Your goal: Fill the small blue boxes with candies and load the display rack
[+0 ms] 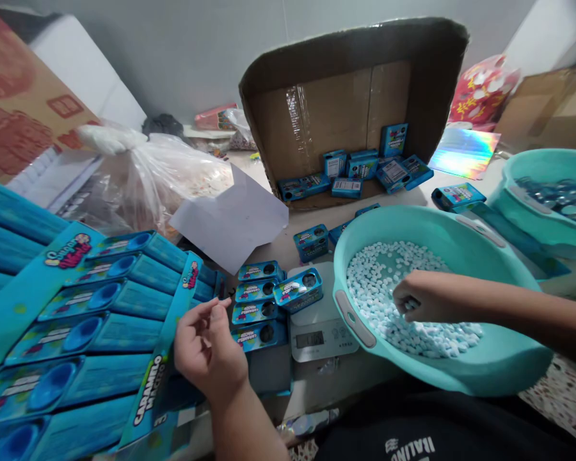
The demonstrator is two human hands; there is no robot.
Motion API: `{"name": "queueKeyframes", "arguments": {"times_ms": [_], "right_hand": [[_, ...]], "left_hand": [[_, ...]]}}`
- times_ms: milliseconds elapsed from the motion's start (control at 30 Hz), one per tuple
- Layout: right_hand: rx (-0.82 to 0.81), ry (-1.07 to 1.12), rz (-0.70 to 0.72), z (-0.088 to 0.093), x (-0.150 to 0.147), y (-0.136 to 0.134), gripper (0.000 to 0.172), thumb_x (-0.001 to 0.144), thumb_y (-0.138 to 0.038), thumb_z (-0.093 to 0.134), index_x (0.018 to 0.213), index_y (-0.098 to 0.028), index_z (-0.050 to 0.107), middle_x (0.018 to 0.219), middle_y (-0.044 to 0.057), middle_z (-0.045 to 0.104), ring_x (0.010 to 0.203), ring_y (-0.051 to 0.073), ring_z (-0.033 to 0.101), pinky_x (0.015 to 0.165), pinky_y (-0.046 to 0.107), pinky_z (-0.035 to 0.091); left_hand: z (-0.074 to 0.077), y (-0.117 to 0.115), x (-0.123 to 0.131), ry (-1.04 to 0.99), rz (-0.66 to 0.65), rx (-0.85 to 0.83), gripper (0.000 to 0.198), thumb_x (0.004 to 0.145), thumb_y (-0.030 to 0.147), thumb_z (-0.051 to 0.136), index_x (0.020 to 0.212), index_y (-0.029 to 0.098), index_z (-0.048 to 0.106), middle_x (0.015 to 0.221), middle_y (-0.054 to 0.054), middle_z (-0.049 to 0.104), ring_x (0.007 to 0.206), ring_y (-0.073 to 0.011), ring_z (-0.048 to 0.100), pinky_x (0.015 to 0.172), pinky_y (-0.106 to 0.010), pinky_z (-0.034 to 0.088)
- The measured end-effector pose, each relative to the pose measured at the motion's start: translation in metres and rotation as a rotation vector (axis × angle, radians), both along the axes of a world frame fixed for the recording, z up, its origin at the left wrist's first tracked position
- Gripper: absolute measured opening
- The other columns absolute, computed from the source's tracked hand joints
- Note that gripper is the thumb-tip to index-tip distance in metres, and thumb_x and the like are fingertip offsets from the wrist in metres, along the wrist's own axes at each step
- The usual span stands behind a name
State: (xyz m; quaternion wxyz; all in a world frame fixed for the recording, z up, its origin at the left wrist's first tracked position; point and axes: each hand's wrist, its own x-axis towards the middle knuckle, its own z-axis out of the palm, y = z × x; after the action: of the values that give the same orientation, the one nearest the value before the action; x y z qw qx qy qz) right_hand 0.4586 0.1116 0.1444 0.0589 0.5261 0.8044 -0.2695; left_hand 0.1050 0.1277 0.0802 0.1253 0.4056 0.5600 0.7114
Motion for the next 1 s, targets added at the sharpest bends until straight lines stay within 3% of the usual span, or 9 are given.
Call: {"name": "queueKeyframes", "arguments": {"times_ms": [167, 367, 600, 700, 867, 1000], "right_hand": [[0.155, 0.043, 0.194, 0.041, -0.03, 0.051, 0.014, 0.073, -0.008, 0.071, 0.064, -0.019, 0.07, 0.057, -0.004, 0.062, 0.049, 0.007, 0.047, 0.048, 0.021, 0.032], [0.3, 0.149, 0.494, 0.082, -0.098, 0.094, 0.008, 0.081, -0.015, 0.076, 0.075, -0.02, 0.073, 0.074, -0.004, 0.07, 0.067, 0.011, 0.058, 0.063, 0.025, 0.041], [0.149, 0.059, 0.769, 0.082, -0.155, 0.12, 0.009, 0.084, -0.015, 0.081, 0.081, -0.019, 0.073, 0.077, -0.006, 0.07, 0.073, 0.01, 0.059, 0.066, 0.023, 0.041], [0.134, 0.021, 0.843, 0.082, -0.161, 0.12, 0.008, 0.086, -0.017, 0.081, 0.084, -0.018, 0.074, 0.082, -0.005, 0.071, 0.076, 0.009, 0.058, 0.065, 0.021, 0.039], [0.209, 0.004, 0.83, 0.084, -0.158, 0.109, 0.011, 0.083, -0.011, 0.083, 0.085, -0.02, 0.075, 0.082, -0.009, 0.069, 0.073, 0.006, 0.056, 0.063, 0.017, 0.034], [0.291, -0.033, 0.861, 0.085, -0.153, 0.104, 0.01, 0.086, -0.014, 0.082, 0.09, -0.02, 0.076, 0.091, -0.005, 0.07, 0.079, 0.01, 0.058, 0.065, 0.021, 0.037]], "left_hand": [[0.0, -0.001, 0.0, 0.0, -0.01, -0.029, 0.018, 0.086, 0.034, 0.07, 0.09, 0.016, 0.069, 0.078, -0.002, 0.073, 0.075, -0.0179, 0.071, 0.073, -0.032, 0.054], [-0.005, -0.001, -0.001, 0.001, -0.035, -0.041, 0.021, 0.087, 0.037, 0.072, 0.09, 0.016, 0.071, 0.08, -0.002, 0.074, 0.075, -0.0169, 0.07, 0.072, -0.03, 0.053], [-0.016, -0.009, -0.006, 0.188, -0.16, -0.132, 0.018, 0.092, 0.038, 0.071, 0.094, 0.02, 0.071, 0.089, -0.001, 0.072, 0.084, -0.0147, 0.067, 0.076, -0.026, 0.051], [-0.016, -0.011, -0.007, 0.257, -0.154, -0.13, 0.016, 0.093, 0.036, 0.069, 0.093, 0.02, 0.071, 0.09, -0.001, 0.071, 0.085, -0.0157, 0.066, 0.08, -0.028, 0.051], [-0.013, -0.011, -0.01, 0.266, -0.183, -0.122, 0.01, 0.095, 0.032, 0.067, 0.094, 0.022, 0.07, 0.09, -0.001, 0.07, 0.084, -0.0155, 0.066, 0.077, -0.027, 0.051], [-0.006, -0.012, -0.006, 0.664, -0.125, 0.039, 0.004, 0.092, 0.018, 0.069, 0.096, 0.02, 0.07, 0.09, -0.003, 0.072, 0.084, -0.0179, 0.067, 0.083, -0.031, 0.052]]}}
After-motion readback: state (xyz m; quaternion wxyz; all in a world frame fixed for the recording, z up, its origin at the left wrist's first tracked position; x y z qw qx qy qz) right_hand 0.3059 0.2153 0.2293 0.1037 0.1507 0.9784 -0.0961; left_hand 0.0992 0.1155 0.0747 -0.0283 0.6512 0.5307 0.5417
